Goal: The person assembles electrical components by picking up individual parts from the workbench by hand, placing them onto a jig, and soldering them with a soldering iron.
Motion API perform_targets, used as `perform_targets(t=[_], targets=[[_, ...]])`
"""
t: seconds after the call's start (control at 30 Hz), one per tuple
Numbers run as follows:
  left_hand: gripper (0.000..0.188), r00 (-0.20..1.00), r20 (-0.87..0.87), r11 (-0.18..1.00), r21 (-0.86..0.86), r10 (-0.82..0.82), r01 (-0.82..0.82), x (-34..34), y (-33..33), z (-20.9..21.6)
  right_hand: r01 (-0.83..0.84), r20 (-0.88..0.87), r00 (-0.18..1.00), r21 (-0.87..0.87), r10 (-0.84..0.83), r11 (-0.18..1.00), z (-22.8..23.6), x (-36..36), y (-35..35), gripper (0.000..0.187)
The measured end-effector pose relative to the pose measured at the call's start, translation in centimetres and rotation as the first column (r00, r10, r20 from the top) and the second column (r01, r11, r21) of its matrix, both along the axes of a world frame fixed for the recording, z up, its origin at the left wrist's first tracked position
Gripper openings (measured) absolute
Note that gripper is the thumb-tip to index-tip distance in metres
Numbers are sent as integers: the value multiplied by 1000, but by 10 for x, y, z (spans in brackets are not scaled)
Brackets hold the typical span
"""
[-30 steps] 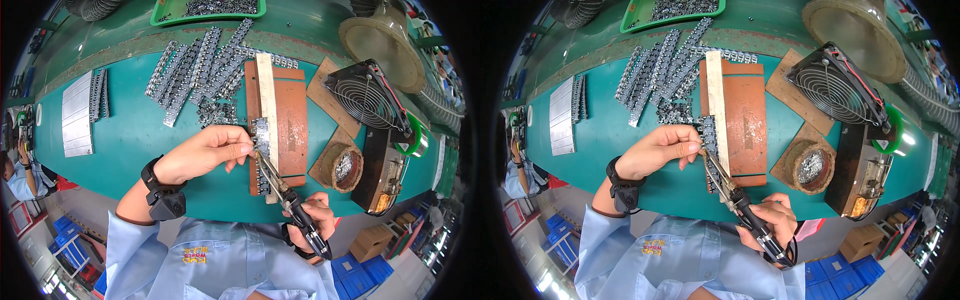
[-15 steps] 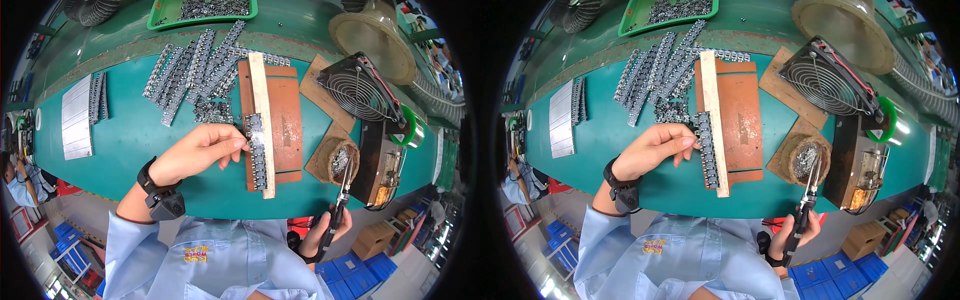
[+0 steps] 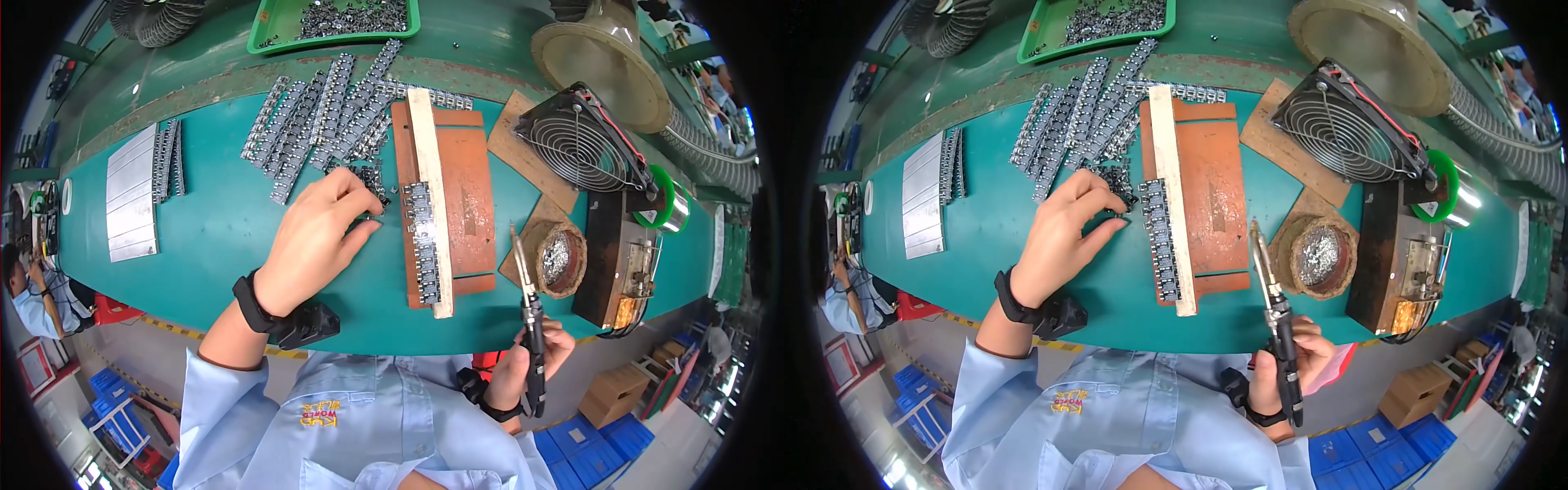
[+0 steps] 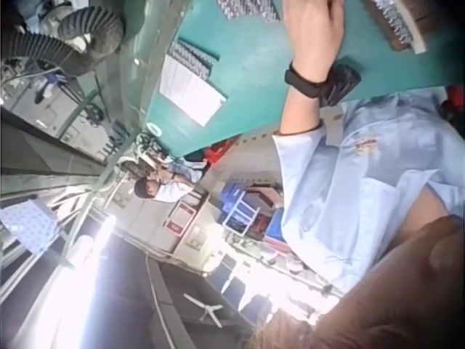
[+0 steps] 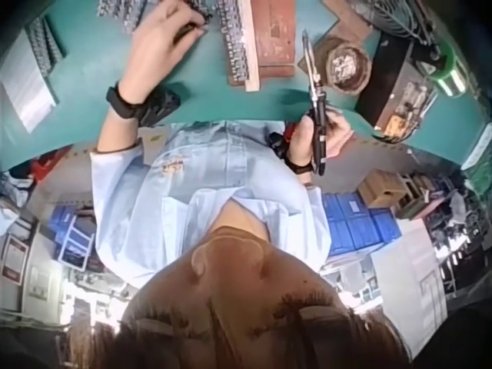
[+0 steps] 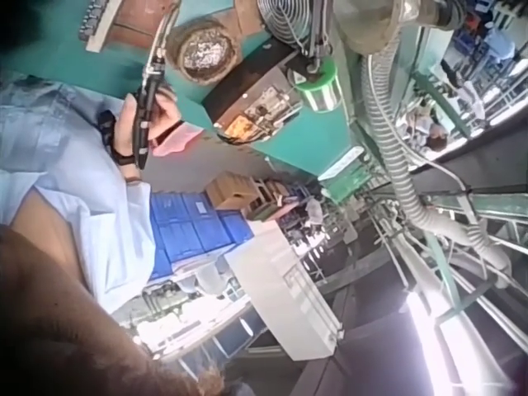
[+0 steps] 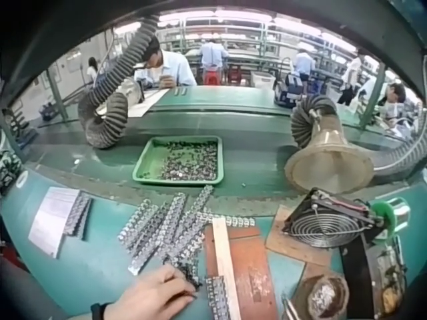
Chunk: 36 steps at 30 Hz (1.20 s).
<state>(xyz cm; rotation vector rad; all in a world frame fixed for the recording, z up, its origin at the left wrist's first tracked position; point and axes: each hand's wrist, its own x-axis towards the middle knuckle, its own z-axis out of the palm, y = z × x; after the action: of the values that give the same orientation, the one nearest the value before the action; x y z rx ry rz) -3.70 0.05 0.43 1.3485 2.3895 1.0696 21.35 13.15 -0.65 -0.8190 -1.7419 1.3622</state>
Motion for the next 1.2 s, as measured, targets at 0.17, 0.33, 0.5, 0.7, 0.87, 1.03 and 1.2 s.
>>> perform_targets(t=[0.17, 0.33, 0.5, 0.7, 0.87, 1.03, 1.2], targets=[[17, 998, -57, 1000, 11, 7, -6, 3, -3, 7, -45, -81, 996, 54, 49, 998, -1, -10, -4, 41], [12, 993, -119, 999, -21, 23, -26, 12, 0, -4, -103, -76, 992, 18, 104, 995, -8, 1, -4, 34], [10, 980, -195, 1000, 10, 26, -25, 19, 2, 2, -102, 61, 993, -9, 102, 995, -1, 11, -6, 37], [10, 969, -245, 1000, 17, 22, -18, 15, 5, 0, -68, 100, 992, -32, 71, 997, 2, 6, -4, 35], [10, 976, -204, 996, 67, 72, -60, 14, 1, 1, -57, 87, 994, -13, 58, 998, 4, 2, -6, 33], [10, 990, -106, 992, 99, 94, -84, 15, -2, 3, -31, 80, 996, 82, 25, 996, 1, 1, -7, 29], [10, 990, -75, 984, 144, 116, -104, 17, -3, 7, -62, 67, 997, 217, 49, 974, 1, -1, -5, 25]])
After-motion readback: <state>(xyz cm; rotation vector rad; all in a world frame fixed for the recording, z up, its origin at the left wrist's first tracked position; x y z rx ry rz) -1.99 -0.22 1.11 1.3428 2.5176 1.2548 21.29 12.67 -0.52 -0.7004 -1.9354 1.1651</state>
